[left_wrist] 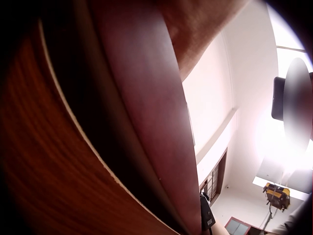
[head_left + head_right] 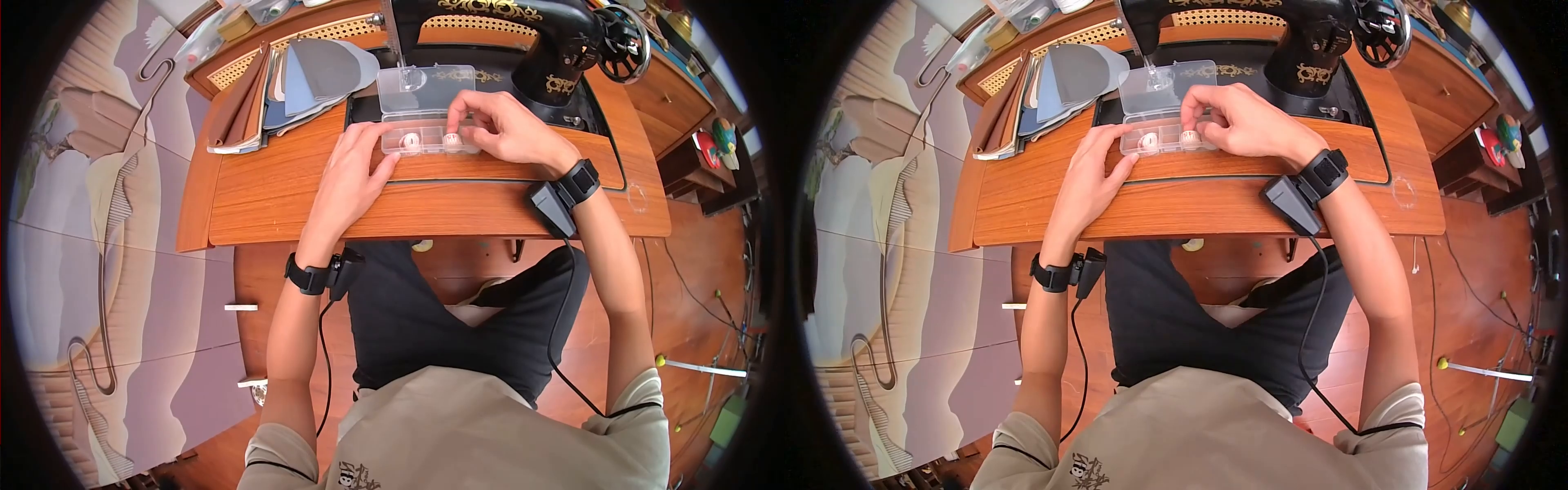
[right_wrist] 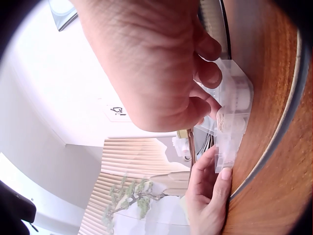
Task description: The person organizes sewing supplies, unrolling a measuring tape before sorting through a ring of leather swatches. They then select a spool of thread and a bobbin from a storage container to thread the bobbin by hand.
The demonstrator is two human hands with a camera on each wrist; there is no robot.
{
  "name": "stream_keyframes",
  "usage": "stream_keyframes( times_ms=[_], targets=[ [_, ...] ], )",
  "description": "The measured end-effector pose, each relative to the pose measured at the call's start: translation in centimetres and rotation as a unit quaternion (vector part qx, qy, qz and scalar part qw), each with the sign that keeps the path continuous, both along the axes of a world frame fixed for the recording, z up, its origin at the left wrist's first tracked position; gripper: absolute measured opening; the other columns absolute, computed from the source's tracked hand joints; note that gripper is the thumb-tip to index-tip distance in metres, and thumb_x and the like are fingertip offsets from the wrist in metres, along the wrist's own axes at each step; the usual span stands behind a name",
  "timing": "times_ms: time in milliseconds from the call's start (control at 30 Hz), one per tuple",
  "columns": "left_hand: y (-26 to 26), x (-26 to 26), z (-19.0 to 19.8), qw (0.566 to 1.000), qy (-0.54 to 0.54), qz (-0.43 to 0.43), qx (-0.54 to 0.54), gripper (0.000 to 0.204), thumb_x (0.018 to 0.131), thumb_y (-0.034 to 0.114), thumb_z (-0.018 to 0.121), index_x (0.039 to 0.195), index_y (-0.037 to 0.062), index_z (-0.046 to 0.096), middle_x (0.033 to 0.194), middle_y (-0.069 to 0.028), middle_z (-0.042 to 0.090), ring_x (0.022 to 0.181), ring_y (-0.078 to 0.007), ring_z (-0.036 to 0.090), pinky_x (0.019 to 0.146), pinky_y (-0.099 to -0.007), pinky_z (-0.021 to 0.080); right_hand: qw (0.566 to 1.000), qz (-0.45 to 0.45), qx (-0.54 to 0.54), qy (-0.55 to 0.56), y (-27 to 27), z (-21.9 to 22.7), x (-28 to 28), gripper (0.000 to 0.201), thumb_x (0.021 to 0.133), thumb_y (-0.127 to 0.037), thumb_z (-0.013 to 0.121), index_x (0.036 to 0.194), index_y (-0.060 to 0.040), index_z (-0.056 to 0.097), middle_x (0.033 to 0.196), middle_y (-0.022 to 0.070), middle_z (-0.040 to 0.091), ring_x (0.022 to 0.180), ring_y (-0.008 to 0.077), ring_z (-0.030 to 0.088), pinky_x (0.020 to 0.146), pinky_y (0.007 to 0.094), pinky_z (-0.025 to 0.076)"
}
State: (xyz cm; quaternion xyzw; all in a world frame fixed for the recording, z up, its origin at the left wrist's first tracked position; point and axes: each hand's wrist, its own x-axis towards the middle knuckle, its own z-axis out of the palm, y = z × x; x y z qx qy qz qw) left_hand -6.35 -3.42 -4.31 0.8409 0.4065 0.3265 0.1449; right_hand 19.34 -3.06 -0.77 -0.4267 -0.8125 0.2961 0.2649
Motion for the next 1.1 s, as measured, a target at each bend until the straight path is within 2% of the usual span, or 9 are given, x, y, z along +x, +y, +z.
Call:
stream_keyframes(
  times_ms=[100, 333, 733, 833, 900, 967, 1033, 1067, 1100],
  targets=[
    [0.1, -0.1, -0.1, 1.0, 0.004, -0.001, 0.012, 0.034, 0.086, 0.013, 0.063, 0.118, 0.0031, 0.055, 0.114, -0.0149, 0.056, 0.106, -0.0312, 0.055, 0.086, -0.0356, 0.047, 0.998, 0.018, 0.021, 0.057, 0.2, -0.6, -0.1, 0.02, 0.08, 0.0, 0.057, 0.1, -0.0043, 0.057, 0.08, 0.0007, 0.063, 0.052, 0.0076, 0.041, 0.048, 0.0247, 0.034],
    [0.0, 0.0, 0.1, 1.0, -0.014, -0.005, -0.013, 0.034, 0.086, 0.014, 0.063, 0.117, 0.0025, 0.055, 0.114, -0.0158, 0.056, 0.106, -0.0328, 0.055, 0.09, -0.0366, 0.046, 0.998, 0.032, 0.043, 0.022, 0.3, -0.5, -0.2, 0.023, 0.081, -0.006, 0.065, 0.103, -0.0047, 0.058, 0.081, 0.0, 0.063, 0.053, 0.0053, 0.04, 0.048, 0.023, 0.033],
    [-0.2, -0.1, 0.3, 1.0, -0.015, 0.005, 0.006, 0.037, 0.082, 0.012, 0.066, 0.116, 0.0023, 0.057, 0.116, -0.0154, 0.057, 0.109, -0.0321, 0.055, 0.093, -0.0358, 0.044, 0.99, -0.061, 0.048, 0.12, 0.6, -0.6, 0.0, 0.018, 0.087, -0.01, 0.064, 0.103, -0.0033, 0.059, 0.087, -0.003, 0.064, 0.057, 0.0001, 0.039, 0.052, 0.0185, 0.034],
    [-0.3, 0.1, 0.3, 1.0, -0.021, 0.007, 0.019, 0.036, 0.082, 0.011, 0.067, 0.115, 0.0027, 0.058, 0.116, -0.014, 0.057, 0.11, -0.0307, 0.055, 0.094, -0.0357, 0.043, 0.984, -0.048, 0.028, 0.169, 1.2, -1.2, 0.1, 0.018, 0.087, -0.013, 0.064, 0.102, -0.0031, 0.06, 0.085, -0.0002, 0.065, 0.058, 0.0015, 0.047, 0.05, 0.0209, 0.037],
    [-0.5, 0.2, 0.7, 0.999, -0.04, 0.01, 0.034, 0.036, 0.081, 0.011, 0.068, 0.115, 0.003, 0.058, 0.117, -0.0132, 0.057, 0.111, -0.0296, 0.055, 0.094, -0.0357, 0.043, 0.966, -0.013, -0.015, 0.259, 1.5, -1.6, -0.2, 0.018, 0.09, -0.013, 0.062, 0.104, -0.0023, 0.059, 0.089, -0.0004, 0.065, 0.064, 0.0002, 0.051, 0.051, 0.0178, 0.038],
    [-0.4, 0.3, 0.9, 0.997, -0.058, 0.014, 0.049, 0.036, 0.081, 0.011, 0.068, 0.115, 0.0033, 0.059, 0.117, -0.0125, 0.058, 0.111, -0.0285, 0.055, 0.095, -0.0357, 0.043, 0.962, -0.01, -0.057, 0.265, 1.2, -1.0, 0.0, 0.017, 0.091, -0.013, 0.061, 0.104, -0.0026, 0.058, 0.089, 0.0002, 0.065, 0.067, 0.0012, 0.054, 0.052, 0.017, 0.04],
    [-0.2, 0.2, 0.9, 0.992, -0.099, -0.045, 0.057, 0.038, 0.08, 0.011, 0.069, 0.116, 0.0037, 0.058, 0.116, -0.0117, 0.059, 0.109, -0.0252, 0.057, 0.093, -0.0351, 0.043, 0.958, -0.001, -0.102, 0.27, 0.7, -0.3, -0.2, 0.016, 0.092, -0.014, 0.06, 0.104, -0.0029, 0.058, 0.09, 0.0007, 0.065, 0.069, 0.0022, 0.057, 0.052, 0.0163, 0.042],
    [-0.3, 0.3, 0.8, 0.993, -0.099, -0.039, 0.059, 0.038, 0.08, 0.011, 0.069, 0.116, 0.0037, 0.058, 0.116, -0.0117, 0.059, 0.109, -0.0252, 0.057, 0.093, -0.0351, 0.043, 0.949, 0.009, -0.134, 0.284, 0.5, -0.1, -0.4, 0.016, 0.092, -0.013, 0.06, 0.104, -0.0034, 0.058, 0.09, 0.0012, 0.065, 0.07, 0.0031, 0.059, 0.053, 0.0161, 0.044],
    [-0.6, 0.8, 0.8, 0.991, -0.123, -0.042, 0.031, 0.038, 0.08, 0.011, 0.069, 0.115, 0.0037, 0.058, 0.113, -0.0111, 0.061, 0.107, -0.0238, 0.058, 0.093, -0.0346, 0.044, 0.94, 0.018, -0.167, 0.297, 0.3, 0.0, -0.6, 0.015, 0.092, -0.013, 0.06, 0.104, -0.0039, 0.058, 0.09, 0.0017, 0.065, 0.071, 0.0041, 0.06, 0.054, 0.0159, 0.046]
  ],
)
